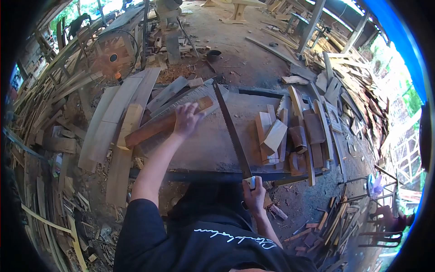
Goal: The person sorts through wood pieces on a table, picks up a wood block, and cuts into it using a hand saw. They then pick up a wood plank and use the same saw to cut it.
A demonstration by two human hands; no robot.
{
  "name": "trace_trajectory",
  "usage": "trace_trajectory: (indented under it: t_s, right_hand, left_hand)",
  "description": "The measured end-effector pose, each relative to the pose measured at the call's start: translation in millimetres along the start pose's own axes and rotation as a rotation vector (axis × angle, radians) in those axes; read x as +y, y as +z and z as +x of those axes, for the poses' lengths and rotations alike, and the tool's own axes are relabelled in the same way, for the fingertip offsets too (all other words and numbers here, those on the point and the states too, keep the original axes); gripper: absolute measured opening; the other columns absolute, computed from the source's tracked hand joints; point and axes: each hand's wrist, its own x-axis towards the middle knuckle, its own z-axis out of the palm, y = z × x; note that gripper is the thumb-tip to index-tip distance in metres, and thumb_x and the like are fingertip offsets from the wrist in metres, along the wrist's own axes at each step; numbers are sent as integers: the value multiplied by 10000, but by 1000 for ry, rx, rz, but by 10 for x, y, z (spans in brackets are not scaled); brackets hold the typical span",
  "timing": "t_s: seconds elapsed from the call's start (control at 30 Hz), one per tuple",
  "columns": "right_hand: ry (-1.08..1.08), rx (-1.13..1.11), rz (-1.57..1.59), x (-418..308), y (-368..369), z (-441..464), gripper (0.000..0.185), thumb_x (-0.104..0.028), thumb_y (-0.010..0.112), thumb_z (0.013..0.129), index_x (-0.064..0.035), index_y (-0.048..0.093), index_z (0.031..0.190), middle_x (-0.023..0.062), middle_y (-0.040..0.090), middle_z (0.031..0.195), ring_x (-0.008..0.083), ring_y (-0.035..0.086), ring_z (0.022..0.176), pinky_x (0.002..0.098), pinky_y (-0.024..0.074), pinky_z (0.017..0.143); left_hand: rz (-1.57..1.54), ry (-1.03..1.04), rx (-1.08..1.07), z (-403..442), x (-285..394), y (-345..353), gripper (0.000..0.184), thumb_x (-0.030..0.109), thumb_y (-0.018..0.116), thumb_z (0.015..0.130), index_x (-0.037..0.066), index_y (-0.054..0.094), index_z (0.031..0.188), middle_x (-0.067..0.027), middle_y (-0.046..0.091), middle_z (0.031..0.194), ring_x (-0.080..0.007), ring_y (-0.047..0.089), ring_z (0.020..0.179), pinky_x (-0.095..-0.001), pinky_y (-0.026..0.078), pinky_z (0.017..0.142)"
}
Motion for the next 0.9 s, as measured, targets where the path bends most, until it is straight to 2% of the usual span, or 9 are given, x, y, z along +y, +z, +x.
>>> trace_trajectory:
  t_s: [0.03, 0.1, 0.13, 0.2, 0.33, 0.4, 0.6, 0.7, 0.9]
  right_hand:
    - [1, 3, 0, -3, -16, -8, 229, -200, 668, 916, -46, 506, 964, 89, 615, 651, 176, 635, 542, 318, 472, 486]
    - [99, -41, 42, -34, -46, -12, 262, -201, 691, 897, -43, 495, 970, 180, 605, 713, 354, 637, 638, 414, 482, 573]
    - [100, -39, 42, -37, -45, -12, 262, -201, 691, 897, -43, 495, 970, 180, 605, 713, 354, 637, 638, 414, 482, 573]
    - [93, -31, 65, -43, -47, -14, 260, -201, 689, 899, -42, 499, 977, 179, 607, 714, 355, 637, 635, 413, 481, 570]
    - [91, -32, 55, -9, -25, -30, 260, -197, 691, 898, -40, 502, 983, 181, 609, 717, 353, 639, 637, 411, 482, 568]
    - [76, -22, 34, -33, -24, -40, 258, -196, 694, 896, -41, 505, 979, 178, 613, 716, 351, 638, 632, 409, 484, 564]
    - [101, -25, 34, -60, -26, -75, 246, -190, 694, 895, -44, 512, 971, 155, 608, 681, 304, 643, 603, 389, 484, 550]
    - [130, -40, 63, -116, -55, -72, 238, -192, 690, 899, -45, 514, 965, 129, 605, 649, 257, 642, 573, 363, 480, 528]
    - [58, -6, 48, -123, -66, -61, 229, -196, 681, 908, -47, 516, 962, 108, 600, 624, 232, 633, 544, 345, 473, 507]
  left_hand:
    - [-2, 2, 0, -41, 37, -29, 320, 317, 638, 883, 178, 656, 1171, -75, 556, 1244, -285, 475, 1188, -500, 326, 969]
    - [-51, 64, -11, -111, 98, -126, 235, 299, 686, 845, 177, 686, 1045, -54, 562, 1198, -282, 493, 1143, -496, 328, 953]
    - [-52, 67, -11, -93, 90, -169, 235, 299, 686, 845, 177, 686, 1045, -54, 562, 1198, -282, 493, 1143, -496, 328, 953]
    - [-28, -187, -1, -49, 64, -242, 311, 364, 685, 843, 177, 666, 1091, -42, 559, 1163, -289, 493, 1122, -494, 328, 945]
    - [5, -414, 29, 79, -59, -246, 389, 426, 688, 833, 170, 634, 1121, -47, 559, 1175, -312, 491, 1123, -499, 328, 942]
    - [101, -456, -125, 95, -135, -174, 461, 467, 676, 835, 161, 582, 1168, -83, 574, 1175, -340, 485, 1144, -505, 324, 949]
    - [-81, -460, -270, 164, -50, -263, 460, 387, 739, 793, 147, 590, 1156, -112, 609, 1135, -319, 568, 1053, -501, 393, 911]
    - [-78, -374, -176, 133, 104, -347, 416, 315, 764, 763, 149, 614, 1113, -94, 613, 1090, -298, 592, 1005, -465, 446, 870]
    - [33, -244, -154, 97, 121, -351, 428, 294, 742, 767, 163, 637, 1162, -73, 595, 1031, -283, 585, 1002, -429, 471, 858]
